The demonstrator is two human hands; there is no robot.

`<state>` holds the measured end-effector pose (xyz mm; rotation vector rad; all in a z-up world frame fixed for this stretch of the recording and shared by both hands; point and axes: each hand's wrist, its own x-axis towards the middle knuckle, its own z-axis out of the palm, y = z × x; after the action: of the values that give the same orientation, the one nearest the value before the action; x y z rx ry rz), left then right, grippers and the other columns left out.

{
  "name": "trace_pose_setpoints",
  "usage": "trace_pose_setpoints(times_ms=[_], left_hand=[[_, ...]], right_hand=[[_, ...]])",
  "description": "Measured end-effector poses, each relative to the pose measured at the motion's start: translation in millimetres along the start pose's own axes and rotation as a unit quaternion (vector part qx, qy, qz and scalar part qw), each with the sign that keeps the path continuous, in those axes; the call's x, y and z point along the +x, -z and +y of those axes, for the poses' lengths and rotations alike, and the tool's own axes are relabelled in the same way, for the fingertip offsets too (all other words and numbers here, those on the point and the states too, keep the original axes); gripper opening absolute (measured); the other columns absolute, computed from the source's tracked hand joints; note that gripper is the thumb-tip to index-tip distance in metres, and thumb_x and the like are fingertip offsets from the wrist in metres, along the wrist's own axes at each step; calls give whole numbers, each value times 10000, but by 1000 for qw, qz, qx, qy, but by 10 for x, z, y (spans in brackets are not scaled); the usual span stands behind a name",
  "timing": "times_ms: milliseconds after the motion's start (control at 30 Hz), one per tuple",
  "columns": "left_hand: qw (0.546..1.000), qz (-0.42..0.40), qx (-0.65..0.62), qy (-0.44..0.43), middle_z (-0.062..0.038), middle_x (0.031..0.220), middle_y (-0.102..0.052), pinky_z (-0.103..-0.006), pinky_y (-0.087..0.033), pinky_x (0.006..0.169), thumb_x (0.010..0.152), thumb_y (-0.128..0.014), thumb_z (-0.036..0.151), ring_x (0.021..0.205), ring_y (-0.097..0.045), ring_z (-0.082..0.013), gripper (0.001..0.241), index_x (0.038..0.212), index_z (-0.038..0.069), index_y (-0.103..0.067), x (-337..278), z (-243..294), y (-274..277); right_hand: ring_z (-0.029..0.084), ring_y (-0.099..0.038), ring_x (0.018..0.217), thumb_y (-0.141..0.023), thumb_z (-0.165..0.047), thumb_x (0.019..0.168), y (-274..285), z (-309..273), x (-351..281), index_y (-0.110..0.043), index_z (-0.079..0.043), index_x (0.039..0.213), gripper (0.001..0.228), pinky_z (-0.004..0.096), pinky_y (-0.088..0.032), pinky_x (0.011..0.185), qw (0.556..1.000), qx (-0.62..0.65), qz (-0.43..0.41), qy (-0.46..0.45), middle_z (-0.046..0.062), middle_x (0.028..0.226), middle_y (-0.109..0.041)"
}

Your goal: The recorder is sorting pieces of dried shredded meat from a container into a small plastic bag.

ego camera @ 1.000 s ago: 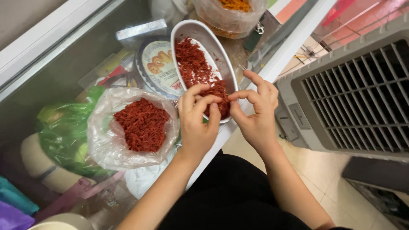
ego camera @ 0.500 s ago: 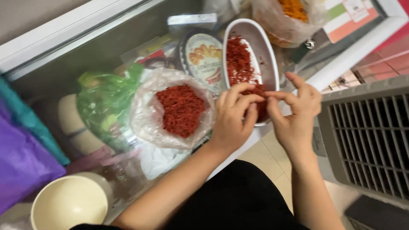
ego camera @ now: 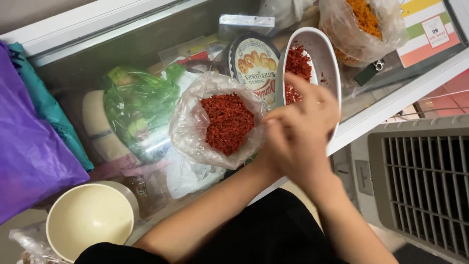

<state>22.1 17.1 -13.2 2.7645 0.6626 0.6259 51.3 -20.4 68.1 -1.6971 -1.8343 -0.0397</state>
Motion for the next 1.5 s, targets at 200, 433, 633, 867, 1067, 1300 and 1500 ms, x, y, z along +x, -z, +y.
trace_pose_setpoints(times_ms=[200, 433, 633, 867, 1067, 1300, 1500], left_hand=[[935, 262, -217, 102, -174, 1339, -482, -422, -404, 1124, 979, -567, 153, 1285, -487, -315, 336, 1302, 101, -491, -301, 92, -113], [967, 209, -138, 43, -147, 1306, -496, -446, -417, 1049, 1000, -590, 130, 1249, -504, -321, 301, 1291, 89, -527, -244, 28, 129], [926, 232, -279, 99, -97, 1311, -549, -497, -392, 1025, 866, -671, 166, 1203, -519, -344, 360, 1213, 97, -600, -270, 58, 54], [932, 199, -265, 143, -99, 1291, -598, -477, -402, 1038, 928, -615, 120, 1187, -555, -340, 199, 1112, 105, -688, -214, 103, 212], [920, 232, -286, 136, -184, 1300, -556, -480, -394, 1075, 1013, -547, 151, 1202, -538, -364, 263, 1225, 4, -592, -215, 102, 136], [915, 243, -290, 142, -197, 1328, -538, -479, -383, 1097, 1030, -522, 165, 1233, -527, -362, 309, 1276, -21, -547, -213, 131, 108], [919, 241, -284, 132, -202, 1341, -538, -490, -384, 1086, 1012, -532, 162, 1222, -520, -382, 323, 1288, -4, -549, -225, 93, 99]], right_hand=[[352, -479, 1306, -802, -276, 828, -267, -265, -50, -735, -210, 953, 157, 526, -276, 1142, 991, -97, -33, 91, 115, 1494, -525], [363, -464, 1330, -755, -186, 818, 2, -200, -122, -737, -226, 1133, 317, 533, -278, 1152, 997, -37, -48, 41, 136, 1523, -482], [337, -486, 1341, -718, -59, 854, 178, 154, -338, -675, -101, 1227, 377, 437, -352, 1145, 995, 31, 59, -79, 181, 1485, -509], [298, -457, 1401, -598, -31, 995, 56, 794, -821, -525, -12, 1354, 367, 393, -348, 1170, 956, 93, 162, -227, 170, 1556, -445], [242, -460, 1402, -444, -105, 1074, -13, 1015, -959, -414, -9, 1461, 400, 380, -380, 1178, 915, 268, 169, -250, 170, 1652, -322], [295, -413, 1470, -273, -397, 1137, -159, 1292, -615, -372, 4, 1486, 540, 447, -395, 1199, 922, 294, 165, -193, 197, 1697, -230], [303, -425, 1453, -287, -610, 1098, -289, 1446, -639, -419, 12, 1446, 725, 450, -417, 1161, 910, 321, 198, -171, 225, 1688, -278]])
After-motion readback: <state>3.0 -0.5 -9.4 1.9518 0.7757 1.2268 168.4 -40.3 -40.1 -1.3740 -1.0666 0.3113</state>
